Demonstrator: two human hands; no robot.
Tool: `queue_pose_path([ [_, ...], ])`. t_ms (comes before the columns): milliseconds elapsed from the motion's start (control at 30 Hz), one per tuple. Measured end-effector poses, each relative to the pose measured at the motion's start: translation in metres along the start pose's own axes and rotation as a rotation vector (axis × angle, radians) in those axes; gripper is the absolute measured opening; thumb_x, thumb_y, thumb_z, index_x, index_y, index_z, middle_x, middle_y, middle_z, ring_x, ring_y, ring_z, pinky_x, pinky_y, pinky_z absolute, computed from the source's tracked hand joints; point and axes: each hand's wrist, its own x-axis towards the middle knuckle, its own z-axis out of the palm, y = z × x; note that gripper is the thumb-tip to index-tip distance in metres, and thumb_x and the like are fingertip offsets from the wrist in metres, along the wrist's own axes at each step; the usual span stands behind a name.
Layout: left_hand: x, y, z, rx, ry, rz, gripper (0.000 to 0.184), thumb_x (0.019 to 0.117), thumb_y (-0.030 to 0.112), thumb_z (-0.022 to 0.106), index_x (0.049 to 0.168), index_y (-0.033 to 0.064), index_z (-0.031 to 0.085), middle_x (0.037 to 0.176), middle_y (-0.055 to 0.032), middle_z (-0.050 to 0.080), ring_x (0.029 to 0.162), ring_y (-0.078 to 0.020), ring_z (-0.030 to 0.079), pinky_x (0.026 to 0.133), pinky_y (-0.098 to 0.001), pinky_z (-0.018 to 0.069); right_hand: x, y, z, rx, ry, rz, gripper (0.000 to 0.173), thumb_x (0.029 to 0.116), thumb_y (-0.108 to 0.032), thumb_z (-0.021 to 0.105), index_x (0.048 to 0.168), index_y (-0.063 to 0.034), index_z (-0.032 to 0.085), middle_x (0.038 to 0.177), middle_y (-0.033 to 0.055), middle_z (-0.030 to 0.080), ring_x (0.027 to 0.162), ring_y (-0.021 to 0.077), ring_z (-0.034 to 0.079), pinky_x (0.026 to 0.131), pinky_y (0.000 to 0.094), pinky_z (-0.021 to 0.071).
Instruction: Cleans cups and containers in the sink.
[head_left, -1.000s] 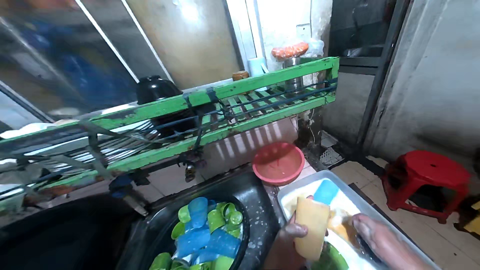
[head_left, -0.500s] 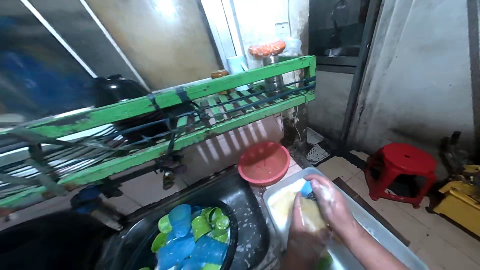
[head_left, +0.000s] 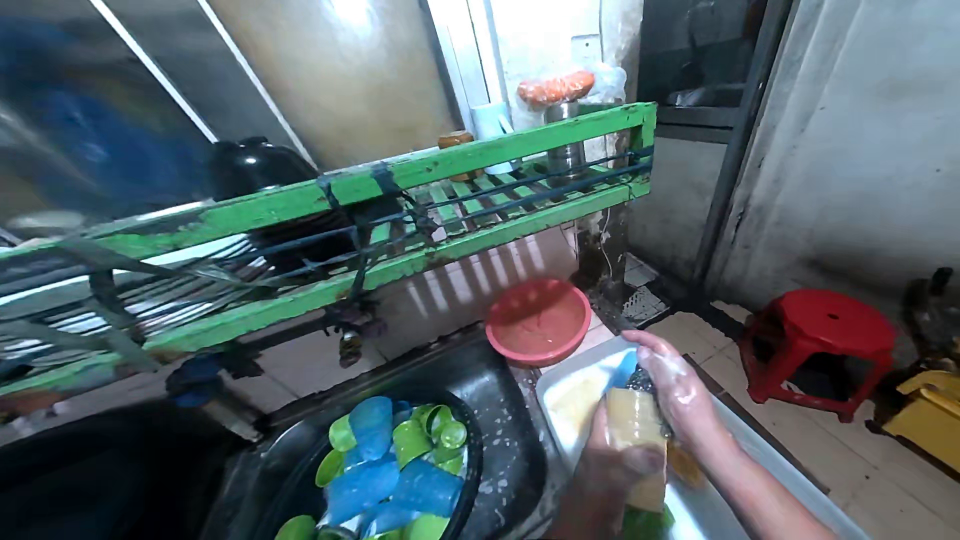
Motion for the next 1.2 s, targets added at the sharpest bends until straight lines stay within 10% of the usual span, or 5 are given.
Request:
queue_pose_path([
  [300,0.011,0.003,0.002,0.943,0.113,0.174,0.116,0.0741,0.027,0.087,0.161,-0.0024,0.016,0.147,-0.0283,0.049,0.129,-0.0337,0.058,0.107,-0.0472,0.0498,-0.006,-0.024,0.004,-0.781,-0.221,-0.044,0.042,0.1110,-0.028,0.033,0.146,-0.0239,0.055,0.118,0.0148,0.072,0.109,0.0349,0.070,0.096,0.0568,0.0518],
  [533,0.002,0.000,-0.015,-0.219,-0.163,-0.096,0.087,0.0808,0.018,0.071,0.149,0.0046,0.018,0.100,-0.0136,0.069,0.080,-0.0244,0.073,0.066,-0.0392,0.0621,0.003,-0.001,-0.003,0.052,-0.009,0.094,0.035,0.1076,-0.013,0.039,0.131,-0.0052,0.063,0.121,0.0098,0.066,0.106,0.0126,0.063,0.093,0.0317,0.0520],
  [700,0.010,0.002,-0.005,0.823,0.099,0.167,0.114,0.0756,0.025,0.087,0.160,-0.0045,0.016,0.150,-0.0267,0.048,0.133,-0.0293,0.056,0.111,-0.0433,0.0472,-0.006,-0.017,0.007,-0.733,-0.191,-0.074,0.041,0.1104,-0.027,0.034,0.143,-0.0217,0.058,0.115,0.0152,0.073,0.107,0.0344,0.070,0.095,0.0569,0.0524],
  [1000,-0.004,-0.003,-0.023,-0.290,-0.343,-0.102,0.089,0.0808,0.018,0.073,0.151,0.0084,0.019,0.104,-0.0119,0.070,0.083,-0.0244,0.073,0.068,-0.0383,0.0617,-0.002,0.009,-0.014,0.473,0.279,0.247,0.034,0.1110,-0.020,0.038,0.129,-0.0081,0.064,0.084,0.0042,0.067,0.063,0.0109,0.063,0.056,0.0286,0.0558],
  [1200,-0.001,-0.012,-0.050,-0.430,-0.372,-0.141,0.084,0.0801,0.029,0.078,0.151,0.0138,0.035,0.121,-0.0197,0.067,0.089,-0.0296,0.072,0.067,-0.0397,0.0604,-0.032,0.047,-0.076,-0.492,-0.198,0.087,0.039,0.1066,-0.024,0.041,0.124,0.0007,0.066,0.117,0.0203,0.068,0.111,0.0303,0.065,0.099,0.0518,0.0506],
])
